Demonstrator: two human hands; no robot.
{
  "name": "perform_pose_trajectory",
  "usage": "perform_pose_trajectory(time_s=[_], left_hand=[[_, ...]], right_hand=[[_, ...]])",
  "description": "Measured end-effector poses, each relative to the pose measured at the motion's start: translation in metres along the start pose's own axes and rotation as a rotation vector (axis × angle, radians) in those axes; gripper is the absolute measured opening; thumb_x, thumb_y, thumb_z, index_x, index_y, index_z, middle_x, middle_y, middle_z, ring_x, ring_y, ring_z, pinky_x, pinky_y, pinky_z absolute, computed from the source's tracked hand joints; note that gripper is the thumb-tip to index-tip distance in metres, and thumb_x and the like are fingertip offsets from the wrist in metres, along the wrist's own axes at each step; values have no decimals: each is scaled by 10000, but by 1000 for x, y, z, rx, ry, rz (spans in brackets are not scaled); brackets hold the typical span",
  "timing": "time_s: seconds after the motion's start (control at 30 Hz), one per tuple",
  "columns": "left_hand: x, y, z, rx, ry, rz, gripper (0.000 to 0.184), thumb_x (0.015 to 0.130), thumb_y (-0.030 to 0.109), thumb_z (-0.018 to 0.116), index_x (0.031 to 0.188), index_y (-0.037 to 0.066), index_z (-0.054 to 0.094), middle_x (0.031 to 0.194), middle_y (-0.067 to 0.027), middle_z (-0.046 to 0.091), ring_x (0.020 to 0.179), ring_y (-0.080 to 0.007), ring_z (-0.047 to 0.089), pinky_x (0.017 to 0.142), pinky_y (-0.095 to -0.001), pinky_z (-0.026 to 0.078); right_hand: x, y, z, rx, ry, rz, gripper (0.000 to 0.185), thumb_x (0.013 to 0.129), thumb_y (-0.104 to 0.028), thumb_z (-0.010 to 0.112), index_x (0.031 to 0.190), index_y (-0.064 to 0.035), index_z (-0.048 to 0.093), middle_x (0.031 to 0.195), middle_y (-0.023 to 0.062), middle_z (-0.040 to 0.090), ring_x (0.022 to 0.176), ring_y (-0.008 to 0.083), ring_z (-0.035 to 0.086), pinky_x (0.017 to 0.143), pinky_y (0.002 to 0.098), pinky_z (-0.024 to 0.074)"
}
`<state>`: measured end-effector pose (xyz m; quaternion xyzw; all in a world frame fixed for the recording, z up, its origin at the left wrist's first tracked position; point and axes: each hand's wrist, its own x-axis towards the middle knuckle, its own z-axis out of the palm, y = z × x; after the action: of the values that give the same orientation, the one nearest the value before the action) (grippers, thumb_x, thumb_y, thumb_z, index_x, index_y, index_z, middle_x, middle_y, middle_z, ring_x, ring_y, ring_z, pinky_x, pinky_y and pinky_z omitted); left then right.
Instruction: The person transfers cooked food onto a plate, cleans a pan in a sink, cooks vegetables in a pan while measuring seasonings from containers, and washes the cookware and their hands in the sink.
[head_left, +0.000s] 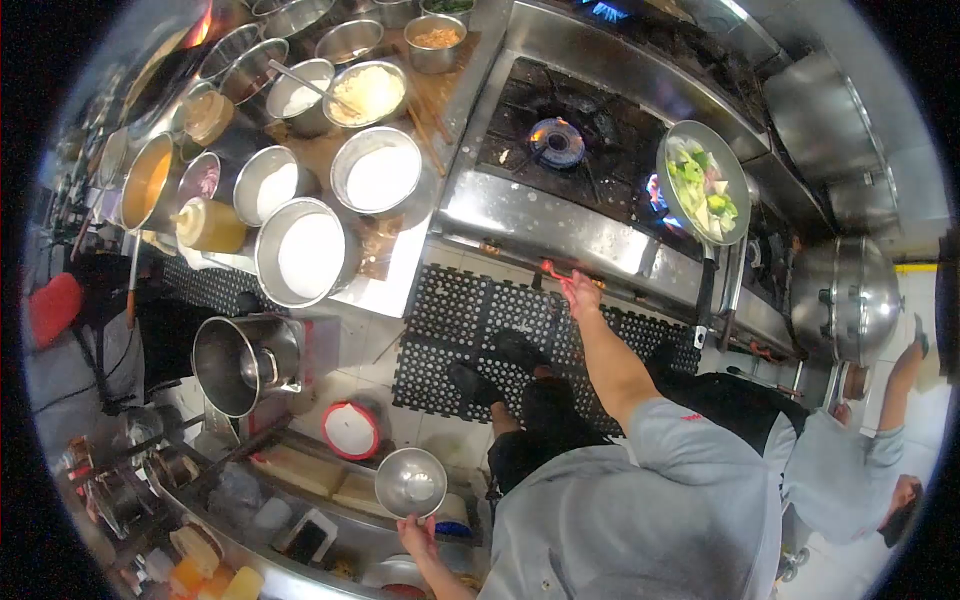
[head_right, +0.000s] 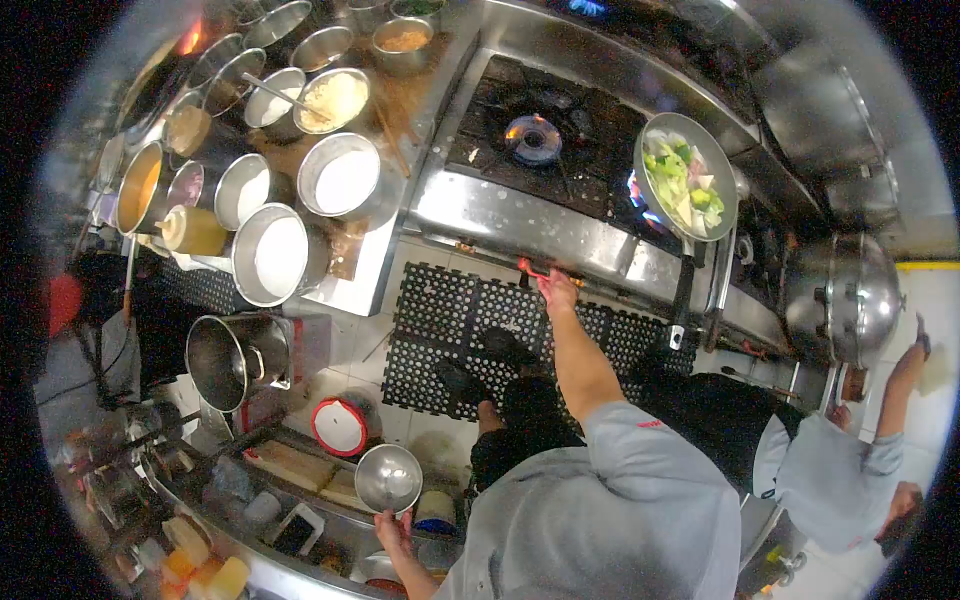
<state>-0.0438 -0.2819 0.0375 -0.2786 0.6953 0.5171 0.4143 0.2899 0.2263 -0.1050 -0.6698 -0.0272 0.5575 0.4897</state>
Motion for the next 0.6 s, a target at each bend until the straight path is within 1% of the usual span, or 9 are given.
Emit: perform_pose_trajectory(time_s=[0.1, 0.17, 0.2, 0.27, 0.33, 0.37, 0.47, 0.53, 0.6], left_hand=[[-14, 5, 16, -8, -6, -11, 161, 854, 47, 561, 968, 78, 451, 991, -110, 566, 695, -269, 647, 567, -301, 586], [-20, 7, 27, -7, 7, -20, 161, 851, 45, 565, 965, 75, 455, 987, -114, 569, 708, -268, 646, 577, -300, 583], [-22, 7, 29, -13, -8, -6, 167, 847, 42, 566, 968, 76, 456, 980, -116, 574, 720, -268, 645, 581, -294, 579], [-21, 5, 28, -23, -21, 7, 173, 844, 39, 568, 972, 77, 458, 974, -117, 579, 732, -268, 645, 585, -289, 575], [-18, 5, 26, -18, -38, -38, 273, 839, 48, 554, 1097, 60, 467, 1050, -121, 562, 763, -287, 656, 604, -298, 592], [-19, 4, 26, -22, -34, -38, 273, 839, 48, 554, 1097, 60, 467, 1050, -121, 562, 763, -287, 656, 604, -298, 592], [-27, 8, 32, -42, -11, 8, 276, 845, 50, 545, 1109, 71, 466, 1039, -112, 575, 743, -273, 660, 575, -285, 583], [-36, 11, 36, -76, -26, 47, 194, 852, 48, 570, 1017, 74, 471, 961, -113, 594, 712, -225, 639, 562, -258, 558], [-37, 9, 32, -89, -14, 46, 221, 854, 47, 568, 1055, 78, 478, 983, -108, 597, 722, -218, 639, 559, -246, 552]], right_hand=[[2, -3, -3, -13, 5, 18, 311, 932, -135, 582, 1209, -7, 526, 1060, 97, 610, 840, 229, 651, 756, 296, 584], [0, -1, 1, 18, 23, -28, 303, 937, -127, 576, 1177, 48, 519, 939, 157, 634, 730, 236, 651, 702, 319, 589], [-2, 0, 2, 17, 20, -24, 303, 937, -127, 576, 1177, 48, 519, 939, 157, 634, 730, 236, 651, 702, 319, 589], [-1, -1, 2, 20, 32, -33, 310, 935, -119, 577, 1190, 46, 520, 940, 142, 637, 730, 229, 653, 692, 316, 590], [1, 0, 0, 29, 25, -22, 322, 931, -124, 584, 1214, 15, 519, 989, 123, 623, 782, 235, 653, 715, 308, 587], [2, 1, -1, 40, 19, -11, 338, 927, -129, 591, 1237, -16, 519, 1038, 103, 610, 835, 240, 653, 739, 300, 584], [6, 4, -3, 27, 0, 1, 333, 920, -126, 601, 1226, -19, 525, 1033, 95, 613, 840, 243, 653, 741, 310, 585], [6, 4, -5, 37, -11, 4, 321, 917, -124, 605, 1212, -17, 533, 1026, 92, 614, 841, 244, 653, 741, 311, 586], [4, 3, -5, 48, -25, 6, 310, 915, -122, 609, 1198, -15, 540, 1019, 89, 615, 842, 245, 654, 742, 312, 586]])
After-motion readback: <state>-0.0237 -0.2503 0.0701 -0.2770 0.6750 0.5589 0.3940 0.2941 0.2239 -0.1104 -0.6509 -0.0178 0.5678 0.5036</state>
